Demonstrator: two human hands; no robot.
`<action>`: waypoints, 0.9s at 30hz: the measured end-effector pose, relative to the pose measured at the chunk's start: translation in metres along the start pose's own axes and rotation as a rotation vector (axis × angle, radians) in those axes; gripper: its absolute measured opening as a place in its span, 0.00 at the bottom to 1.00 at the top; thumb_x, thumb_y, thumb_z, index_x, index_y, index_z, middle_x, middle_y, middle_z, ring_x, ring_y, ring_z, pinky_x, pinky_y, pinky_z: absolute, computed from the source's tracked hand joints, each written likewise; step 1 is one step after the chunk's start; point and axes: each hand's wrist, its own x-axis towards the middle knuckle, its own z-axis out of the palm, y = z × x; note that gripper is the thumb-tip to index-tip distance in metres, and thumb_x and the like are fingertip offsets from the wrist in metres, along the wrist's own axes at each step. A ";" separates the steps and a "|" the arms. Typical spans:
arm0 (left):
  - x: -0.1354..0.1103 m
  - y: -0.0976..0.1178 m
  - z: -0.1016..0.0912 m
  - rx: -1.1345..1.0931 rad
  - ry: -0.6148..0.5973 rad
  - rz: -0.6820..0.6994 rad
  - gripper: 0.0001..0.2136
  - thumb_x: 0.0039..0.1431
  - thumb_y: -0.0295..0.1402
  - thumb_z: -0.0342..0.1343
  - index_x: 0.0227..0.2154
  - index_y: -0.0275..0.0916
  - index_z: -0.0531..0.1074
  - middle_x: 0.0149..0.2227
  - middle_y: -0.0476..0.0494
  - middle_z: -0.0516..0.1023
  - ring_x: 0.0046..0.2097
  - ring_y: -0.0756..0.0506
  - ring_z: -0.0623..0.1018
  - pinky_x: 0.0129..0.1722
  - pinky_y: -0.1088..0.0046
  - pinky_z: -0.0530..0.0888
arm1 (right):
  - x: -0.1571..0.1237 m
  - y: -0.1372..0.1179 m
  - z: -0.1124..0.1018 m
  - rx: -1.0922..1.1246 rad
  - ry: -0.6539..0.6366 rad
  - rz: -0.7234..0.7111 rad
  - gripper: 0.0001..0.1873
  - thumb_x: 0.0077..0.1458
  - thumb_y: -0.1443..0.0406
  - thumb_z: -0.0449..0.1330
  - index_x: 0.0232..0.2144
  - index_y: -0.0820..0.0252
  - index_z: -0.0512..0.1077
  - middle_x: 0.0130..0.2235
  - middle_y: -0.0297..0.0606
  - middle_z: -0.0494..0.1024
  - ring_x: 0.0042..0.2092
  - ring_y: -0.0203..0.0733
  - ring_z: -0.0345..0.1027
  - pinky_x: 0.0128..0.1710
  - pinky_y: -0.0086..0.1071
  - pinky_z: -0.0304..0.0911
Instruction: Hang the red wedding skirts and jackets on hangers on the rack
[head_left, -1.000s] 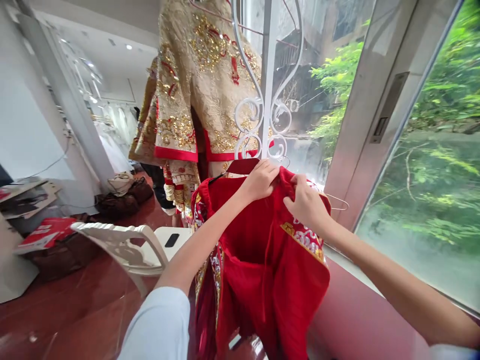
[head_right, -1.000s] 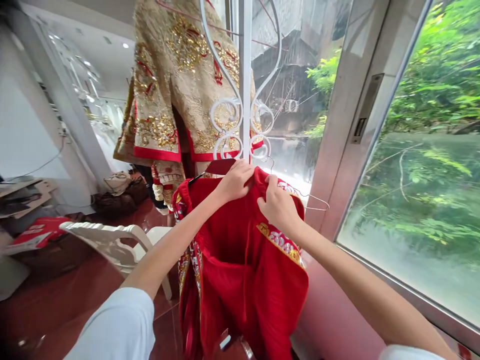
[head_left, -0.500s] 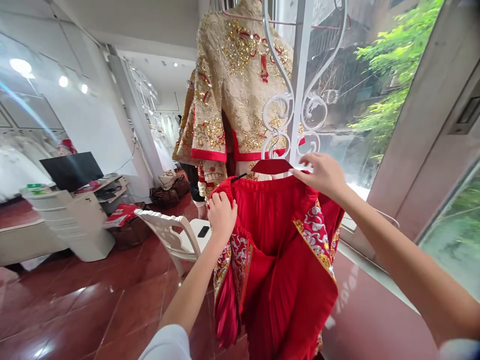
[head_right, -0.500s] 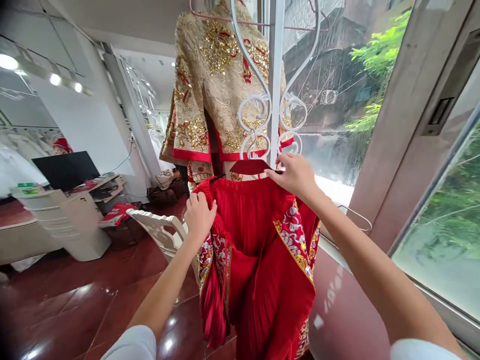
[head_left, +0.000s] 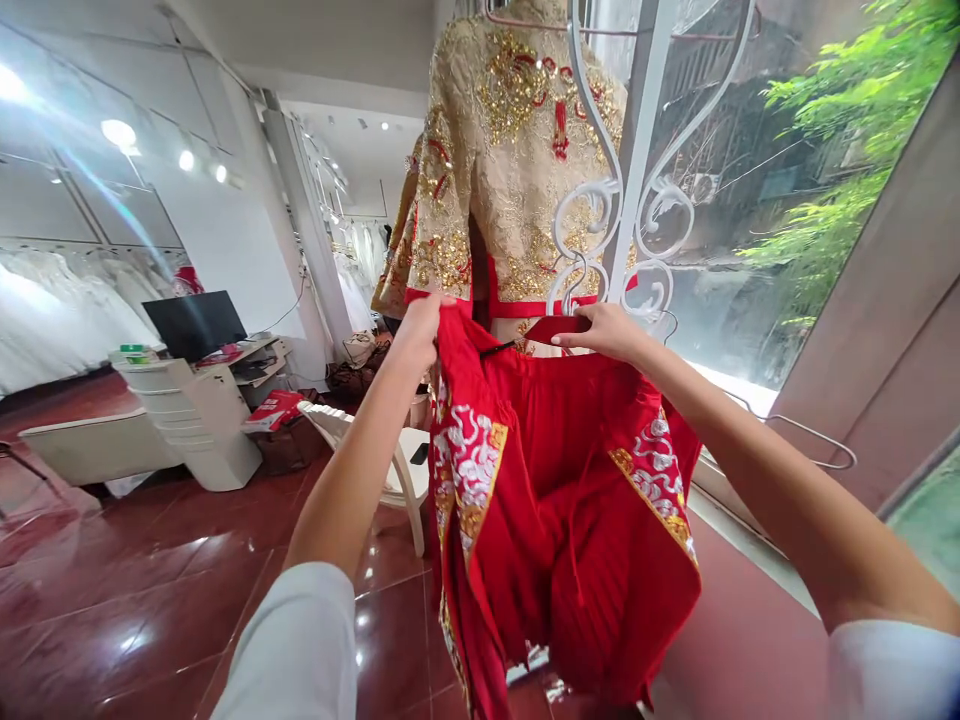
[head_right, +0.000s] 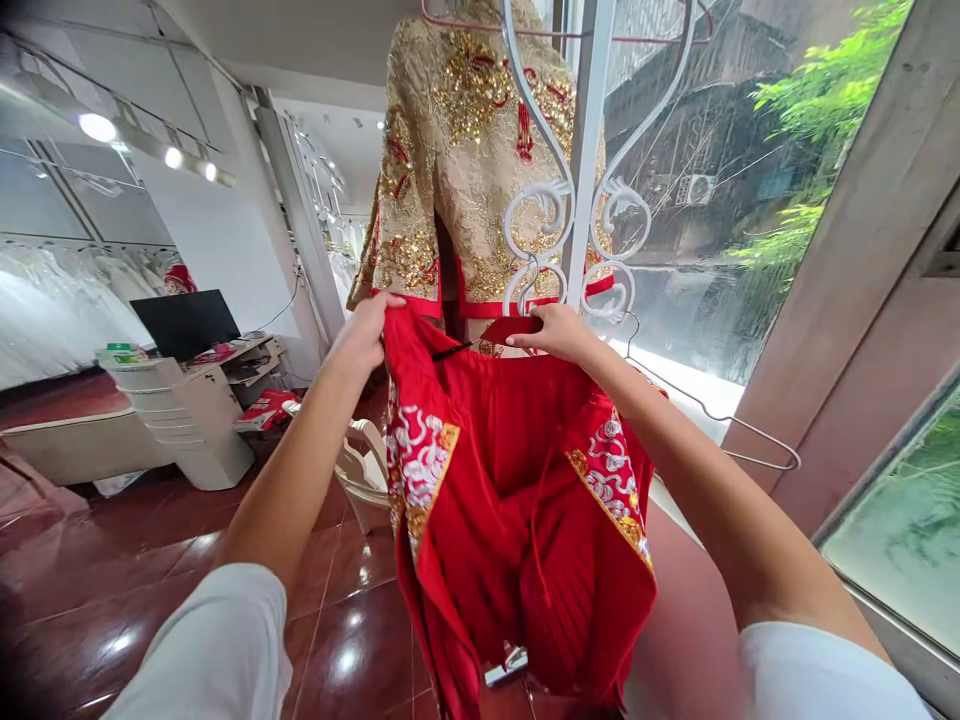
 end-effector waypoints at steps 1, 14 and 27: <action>0.008 0.014 0.003 -0.025 0.014 -0.003 0.12 0.56 0.34 0.40 0.18 0.42 0.52 0.16 0.49 0.62 0.23 0.49 0.69 0.25 0.71 0.68 | 0.000 0.000 0.000 0.005 0.002 -0.007 0.21 0.45 0.48 0.59 0.22 0.60 0.64 0.23 0.35 0.67 0.26 0.37 0.59 0.26 0.29 0.47; -0.046 0.006 0.022 0.602 -0.168 0.491 0.18 0.55 0.48 0.48 0.32 0.37 0.72 0.34 0.41 0.75 0.36 0.43 0.74 0.36 0.68 0.68 | -0.009 0.000 0.006 0.022 0.093 0.007 0.23 0.45 0.46 0.58 0.28 0.61 0.69 0.24 0.36 0.70 0.27 0.38 0.61 0.27 0.29 0.49; -0.010 -0.055 0.054 0.113 -0.326 0.456 0.20 0.59 0.45 0.43 0.19 0.36 0.64 0.17 0.53 0.58 0.23 0.52 0.60 0.25 0.77 0.56 | -0.089 0.077 -0.026 0.503 0.053 0.099 0.21 0.48 0.53 0.59 0.39 0.60 0.76 0.27 0.33 0.75 0.28 0.36 0.63 0.27 0.27 0.58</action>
